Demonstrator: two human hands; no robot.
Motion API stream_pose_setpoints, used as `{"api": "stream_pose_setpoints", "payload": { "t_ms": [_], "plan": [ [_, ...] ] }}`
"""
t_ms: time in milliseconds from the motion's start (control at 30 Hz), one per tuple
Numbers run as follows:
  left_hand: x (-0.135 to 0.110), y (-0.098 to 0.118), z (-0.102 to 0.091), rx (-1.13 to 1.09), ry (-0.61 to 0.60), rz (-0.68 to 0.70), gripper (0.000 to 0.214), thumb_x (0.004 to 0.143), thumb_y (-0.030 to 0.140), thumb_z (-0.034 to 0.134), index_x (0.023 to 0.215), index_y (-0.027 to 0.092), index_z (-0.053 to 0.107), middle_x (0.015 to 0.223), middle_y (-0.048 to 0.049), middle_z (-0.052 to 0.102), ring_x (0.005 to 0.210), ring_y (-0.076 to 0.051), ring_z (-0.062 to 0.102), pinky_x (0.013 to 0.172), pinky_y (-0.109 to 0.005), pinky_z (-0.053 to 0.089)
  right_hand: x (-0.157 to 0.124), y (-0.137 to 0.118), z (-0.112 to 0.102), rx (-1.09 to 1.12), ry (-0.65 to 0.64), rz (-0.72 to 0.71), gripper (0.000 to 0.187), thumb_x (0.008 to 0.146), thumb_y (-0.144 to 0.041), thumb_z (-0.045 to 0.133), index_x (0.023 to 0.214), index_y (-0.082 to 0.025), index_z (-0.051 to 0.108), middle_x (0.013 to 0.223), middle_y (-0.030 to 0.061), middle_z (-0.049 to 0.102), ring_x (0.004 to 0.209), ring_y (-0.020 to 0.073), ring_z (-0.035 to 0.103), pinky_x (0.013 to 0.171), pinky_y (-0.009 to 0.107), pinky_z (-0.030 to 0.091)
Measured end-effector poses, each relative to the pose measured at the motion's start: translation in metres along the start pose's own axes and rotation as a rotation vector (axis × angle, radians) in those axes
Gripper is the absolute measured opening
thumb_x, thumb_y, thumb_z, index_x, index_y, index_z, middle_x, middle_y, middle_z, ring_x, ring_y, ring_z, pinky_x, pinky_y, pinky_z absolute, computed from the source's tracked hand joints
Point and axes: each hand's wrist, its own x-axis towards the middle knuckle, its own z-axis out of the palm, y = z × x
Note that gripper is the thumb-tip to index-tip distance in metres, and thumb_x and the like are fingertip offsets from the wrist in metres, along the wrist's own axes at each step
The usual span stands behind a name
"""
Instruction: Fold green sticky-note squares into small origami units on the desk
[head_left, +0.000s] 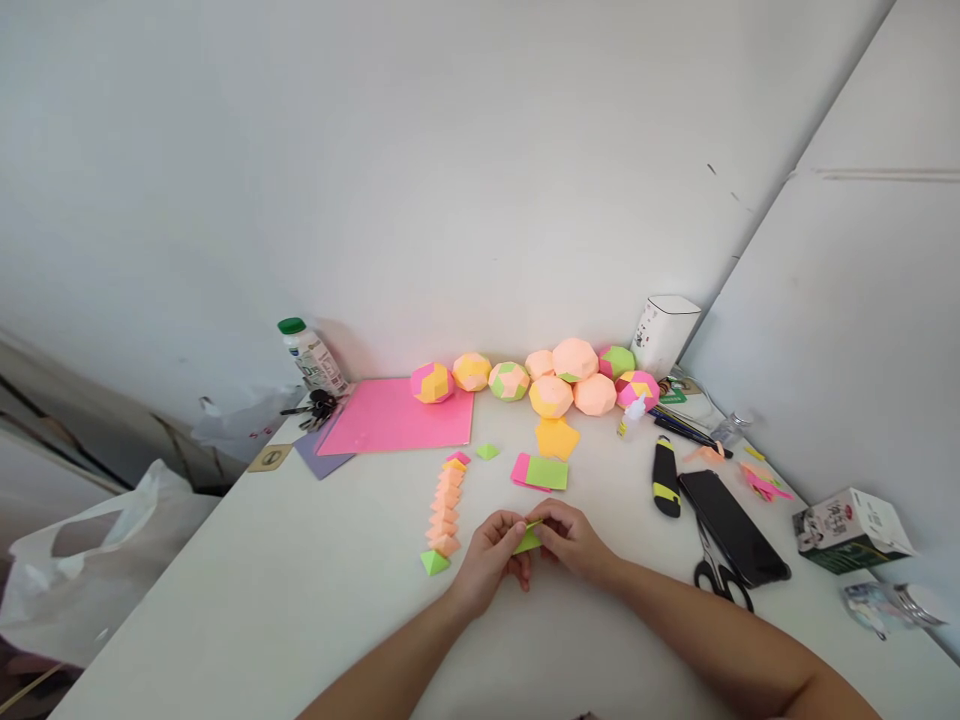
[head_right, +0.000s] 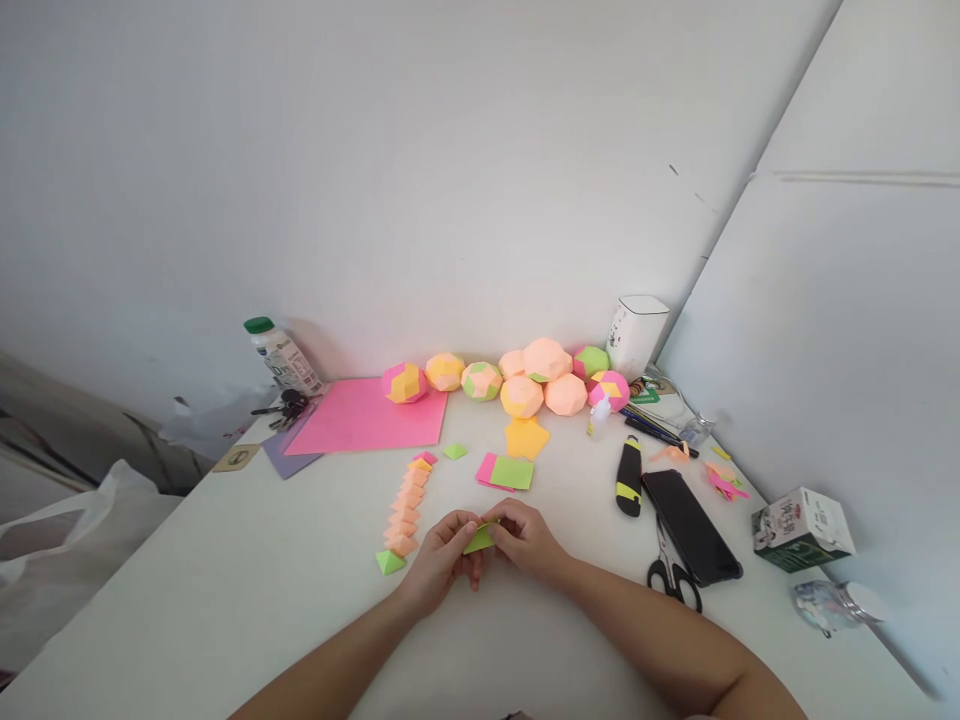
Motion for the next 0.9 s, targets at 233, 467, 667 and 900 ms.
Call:
{"api": "stream_pose_setpoints", "payload": {
  "t_ms": [233, 467, 667, 900],
  "plan": [
    [-0.001, 0.0, -0.002, 0.039, -0.012, -0.043, 0.033, 0.076, 0.041, 0.063, 0.093, 0.015, 0.051, 0.065, -0.0008, 0.061, 0.046, -0.011, 0.056, 0.04, -0.024, 0.049, -0.001, 0.003, -0.001, 0.063, 0.059, 0.081, 0.024, 0.083, -0.04, 0.055, 0.083, -0.016, 0.061, 0.064, -0.0008, 0.053, 0.051, 0.0099, 0.046, 0.046, 0.022, 0.039],
    [0.001, -0.002, 0.0, 0.022, 0.055, -0.059, 0.033, 0.079, 0.047, 0.056, 0.081, 0.015, 0.05, 0.063, -0.0005, 0.061, 0.043, -0.013, 0.059, 0.038, -0.022, 0.047, -0.003, 0.004, 0.003, 0.193, 0.111, 0.084, 0.016, 0.081, -0.03, 0.054, 0.089, -0.022, 0.042, 0.068, -0.0048, 0.048, 0.046, 0.0074, 0.044, 0.044, 0.021, 0.038],
    [0.001, -0.002, 0.003, -0.006, 0.102, -0.051, 0.035, 0.079, 0.051, 0.054, 0.081, 0.017, 0.046, 0.058, 0.0021, 0.059, 0.041, -0.013, 0.059, 0.037, -0.022, 0.046, -0.005, 0.009, 0.002, 0.053, -0.036, -0.155, 0.016, 0.073, -0.012, 0.052, 0.086, -0.021, 0.049, 0.094, 0.0032, 0.048, 0.063, 0.0097, 0.05, 0.053, 0.023, 0.041],
    [0.0, 0.0, 0.004, 0.012, 0.12, -0.06, 0.035, 0.078, 0.052, 0.055, 0.078, 0.018, 0.045, 0.055, 0.0024, 0.059, 0.035, -0.011, 0.053, 0.031, -0.02, 0.041, -0.001, 0.016, 0.002, -0.096, 0.006, -0.182, 0.013, 0.074, -0.021, 0.061, 0.087, -0.021, 0.061, 0.095, 0.006, 0.05, 0.07, 0.0133, 0.055, 0.055, 0.025, 0.046]
  ]
}}
